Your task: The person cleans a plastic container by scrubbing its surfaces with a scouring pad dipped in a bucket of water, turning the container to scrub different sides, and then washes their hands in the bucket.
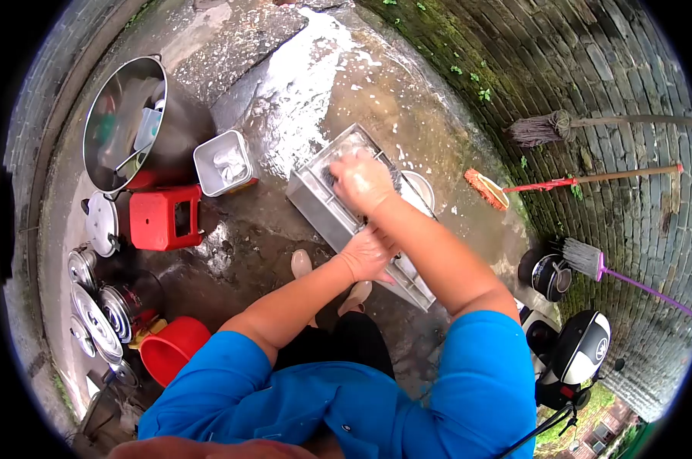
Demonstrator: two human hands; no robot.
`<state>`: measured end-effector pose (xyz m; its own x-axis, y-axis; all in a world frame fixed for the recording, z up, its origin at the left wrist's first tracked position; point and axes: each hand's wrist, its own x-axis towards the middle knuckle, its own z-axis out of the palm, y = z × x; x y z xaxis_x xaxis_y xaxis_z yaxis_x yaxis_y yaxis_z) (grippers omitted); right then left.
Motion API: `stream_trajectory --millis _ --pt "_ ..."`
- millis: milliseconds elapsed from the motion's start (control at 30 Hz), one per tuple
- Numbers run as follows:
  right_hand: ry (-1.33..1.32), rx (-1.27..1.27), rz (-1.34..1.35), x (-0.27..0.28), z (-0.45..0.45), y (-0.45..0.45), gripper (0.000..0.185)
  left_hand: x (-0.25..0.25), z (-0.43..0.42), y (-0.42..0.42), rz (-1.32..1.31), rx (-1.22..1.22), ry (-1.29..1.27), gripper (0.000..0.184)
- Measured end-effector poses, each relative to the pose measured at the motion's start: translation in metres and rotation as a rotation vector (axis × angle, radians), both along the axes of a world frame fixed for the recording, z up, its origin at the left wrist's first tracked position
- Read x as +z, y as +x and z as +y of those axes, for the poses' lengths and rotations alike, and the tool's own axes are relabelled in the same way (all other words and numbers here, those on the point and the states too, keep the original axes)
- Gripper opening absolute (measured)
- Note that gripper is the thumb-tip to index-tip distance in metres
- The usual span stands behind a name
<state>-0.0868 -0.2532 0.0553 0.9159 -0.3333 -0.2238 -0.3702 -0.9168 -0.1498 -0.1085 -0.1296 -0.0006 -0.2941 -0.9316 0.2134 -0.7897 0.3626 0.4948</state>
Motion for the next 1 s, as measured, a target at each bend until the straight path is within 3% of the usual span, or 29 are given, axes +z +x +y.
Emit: stream_trajectory --millis 33,67,100,167,233,267,333,367,400,467,533,600,700,800,867,933,1000 --pt "-0.031 -0.113 0.028 -0.005 -0.016 0.005 0.016 0.005 0.0 0.004 -0.035 -0.058 0.11 0.072" --pt "-0.068 -0.223 0.05 -0.009 -0.04 0.018 0.016 0.006 -0.004 0.01 -0.006 -0.072 0.061 0.068" --pt "-0.128 -0.285 0.015 -0.009 -0.051 0.029 0.017 0.008 -0.006 0.004 -0.024 -0.093 0.152 0.072" --pt "-0.11 -0.225 -0.045 -0.017 -0.034 0.025 0.016 0.007 -0.009 0.004 -0.058 -0.116 0.227 0.076" --pt "-0.035 -0.012 -0.052 0.001 0.012 0.014 0.015 -0.001 -0.005 -0.004 0.149 0.139 -0.324 0.086" --pt "-0.036 -0.015 -0.05 -0.003 0.006 0.016 0.015 -0.008 0.004 -0.011 0.237 0.072 -0.108 0.103" --pt "-0.04 0.006 -0.217 -0.015 -0.008 0.018 0.016 -0.004 -0.004 -0.008 -0.036 -0.239 0.493 0.11" --pt "-0.09 -0.112 -0.176 -0.017 -0.027 0.029 0.015 0.003 -0.021 -0.001 -0.054 -0.404 0.785 0.116" --pt "-0.103 -0.228 -0.145 -0.019 -0.039 0.035 0.014 -0.002 -0.017 -0.002 -0.058 -0.4 0.786 0.116" --pt "-0.173 -0.285 -0.164 -0.017 -0.028 0.037 0.012 -0.017 -0.012 -0.007 -0.142 -0.147 0.168 0.116" --pt "-0.038 -0.126 -0.142 -0.002 0.004 0.031 0.012 -0.012 -0.013 -0.01 0.071 -0.186 0.291 0.119" --pt "0.027 -0.06 -0.088 -0.004 0.002 0.029 0.011 -0.004 -0.009 -0.008 0.043 -0.086 0.15 0.115" --pt "-0.169 -0.319 -0.061 -0.024 -0.064 0.04 0.013 -0.004 -0.03 -0.002 -0.115 -0.286 0.532 0.101" --pt "-0.138 -0.256 -0.093 -0.023 -0.052 0.035 0.014 -0.009 -0.029 -0.012 -0.085 -0.232 0.494 0.106" --pt "0.034 -0.08 -0.178 -0.003 -0.007 0.026 0.012 0.003 -0.026 -0.008 -0.08 -0.124 0.271 0.114" --pt "0.034 -0.084 -0.228 -0.015 -0.022 0.024 0.01 0.006 -0.025 -0.005 -0.012 -0.064 0.139 0.111" --pt "-0.169 -0.269 -0.125 -0.03 -0.066 0.03 0.016 0.021 -0.054 0.007 -0.147 -0.397 0.779 0.107"
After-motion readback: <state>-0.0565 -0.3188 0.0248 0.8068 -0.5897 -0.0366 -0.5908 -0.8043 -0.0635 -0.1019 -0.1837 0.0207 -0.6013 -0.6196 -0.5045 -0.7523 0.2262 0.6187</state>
